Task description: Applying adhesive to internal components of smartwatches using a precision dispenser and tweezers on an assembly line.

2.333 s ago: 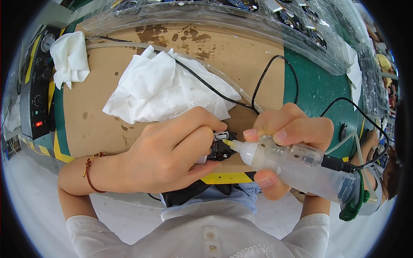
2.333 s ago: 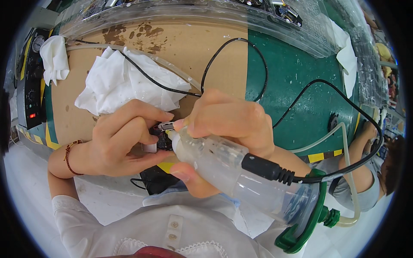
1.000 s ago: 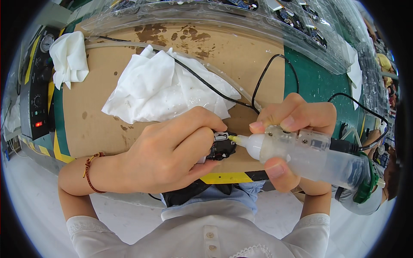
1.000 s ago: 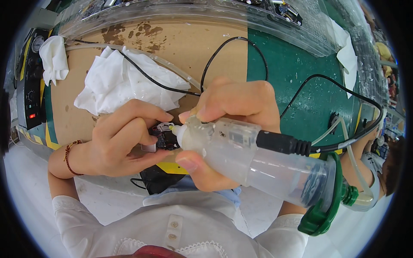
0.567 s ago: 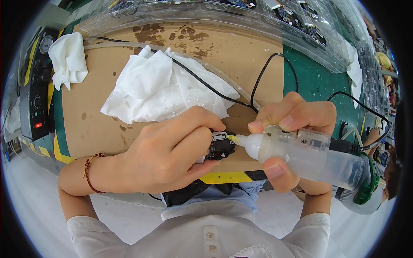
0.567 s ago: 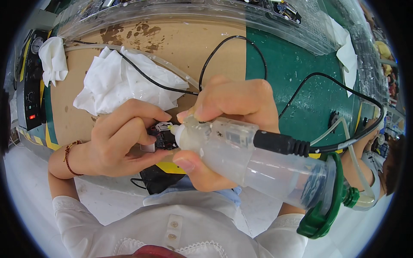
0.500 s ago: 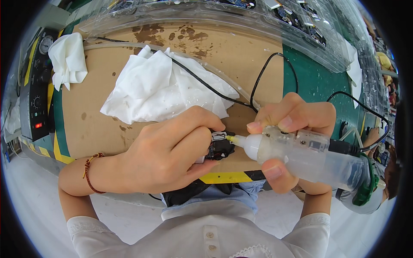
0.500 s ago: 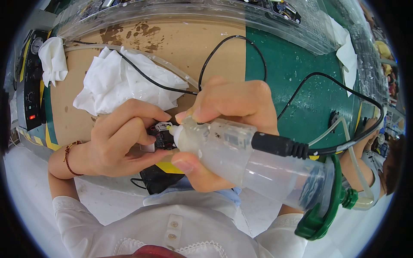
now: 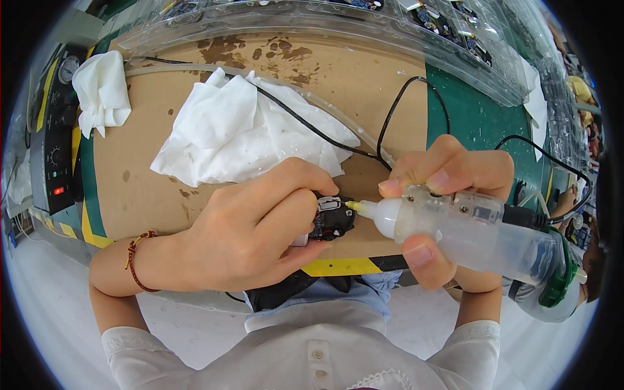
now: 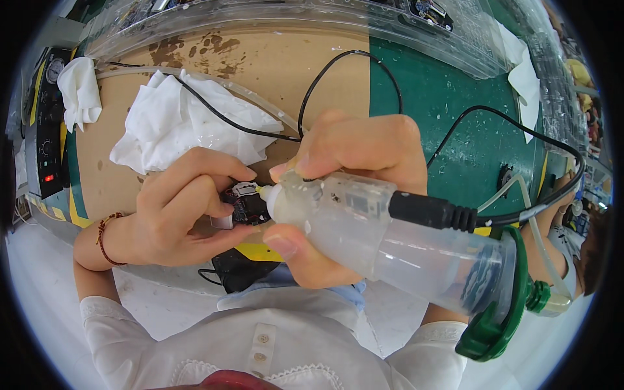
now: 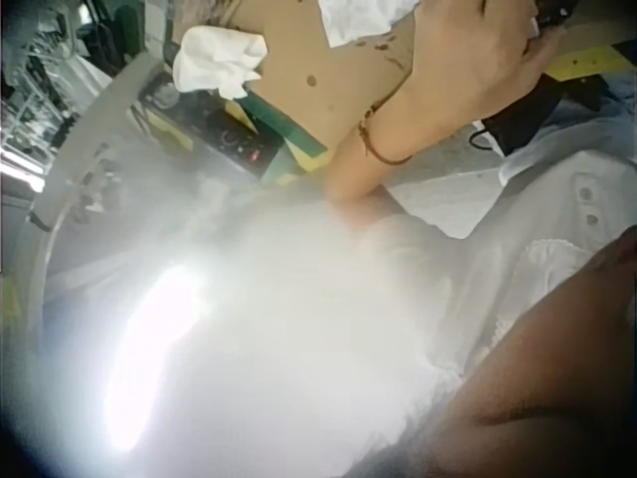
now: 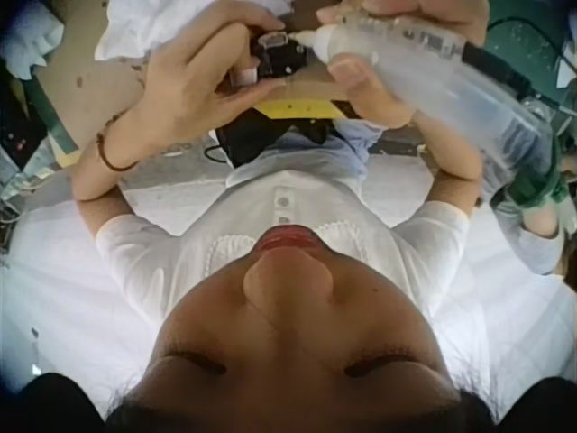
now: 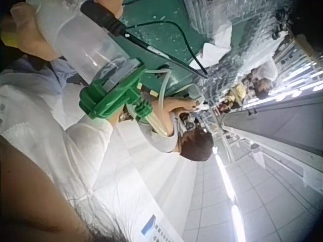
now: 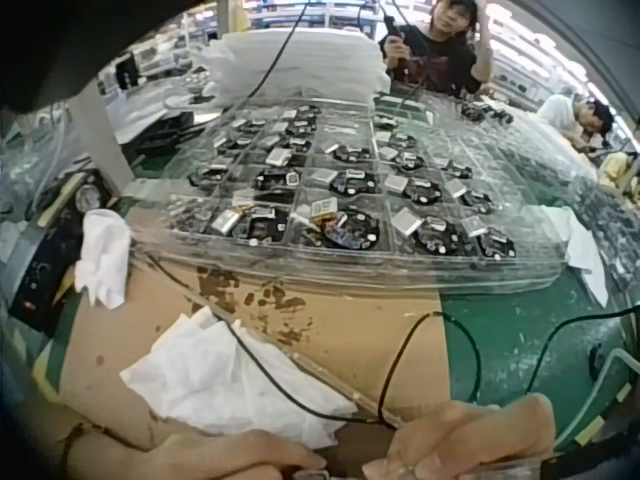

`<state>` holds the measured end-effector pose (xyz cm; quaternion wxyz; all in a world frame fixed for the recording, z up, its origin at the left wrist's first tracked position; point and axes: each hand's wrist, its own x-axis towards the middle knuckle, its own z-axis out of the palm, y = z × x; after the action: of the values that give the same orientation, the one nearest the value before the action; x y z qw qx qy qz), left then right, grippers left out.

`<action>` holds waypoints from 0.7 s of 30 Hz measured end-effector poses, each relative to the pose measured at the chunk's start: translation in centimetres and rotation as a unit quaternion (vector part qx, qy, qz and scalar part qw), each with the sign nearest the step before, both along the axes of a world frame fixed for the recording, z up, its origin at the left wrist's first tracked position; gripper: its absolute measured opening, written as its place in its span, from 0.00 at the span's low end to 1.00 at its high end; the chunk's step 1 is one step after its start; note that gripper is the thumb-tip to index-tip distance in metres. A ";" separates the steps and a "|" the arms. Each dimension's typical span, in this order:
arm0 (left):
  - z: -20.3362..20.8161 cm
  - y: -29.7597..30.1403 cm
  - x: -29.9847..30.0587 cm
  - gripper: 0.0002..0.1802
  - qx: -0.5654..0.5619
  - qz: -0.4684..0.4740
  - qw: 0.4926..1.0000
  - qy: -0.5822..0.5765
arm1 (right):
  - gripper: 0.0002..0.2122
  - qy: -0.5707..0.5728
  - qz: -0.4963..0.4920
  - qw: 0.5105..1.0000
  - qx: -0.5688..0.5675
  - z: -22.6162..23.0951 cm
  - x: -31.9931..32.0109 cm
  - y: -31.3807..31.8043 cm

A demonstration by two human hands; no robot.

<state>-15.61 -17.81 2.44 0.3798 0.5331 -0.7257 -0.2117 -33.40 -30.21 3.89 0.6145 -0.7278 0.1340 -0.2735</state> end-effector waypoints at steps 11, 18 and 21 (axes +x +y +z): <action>-0.1 0.1 0.1 0.22 0.004 0.004 1.000 0.003 | 0.24 0.006 0.020 1.000 0.008 0.1 -0.1 -0.5; -0.1 0.0 0.1 0.21 0.002 -0.002 1.000 0.008 | 0.23 0.007 0.016 1.000 -0.004 0.3 -0.4 -0.6; -0.1 0.1 0.1 0.21 0.004 -0.001 1.000 0.008 | 0.23 0.007 0.028 1.000 0.004 0.3 -0.2 -0.7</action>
<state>-15.51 -17.76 2.37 0.3834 0.5318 -0.7225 -0.2195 -33.64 -30.87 4.22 0.6239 -0.7307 0.1185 -0.2506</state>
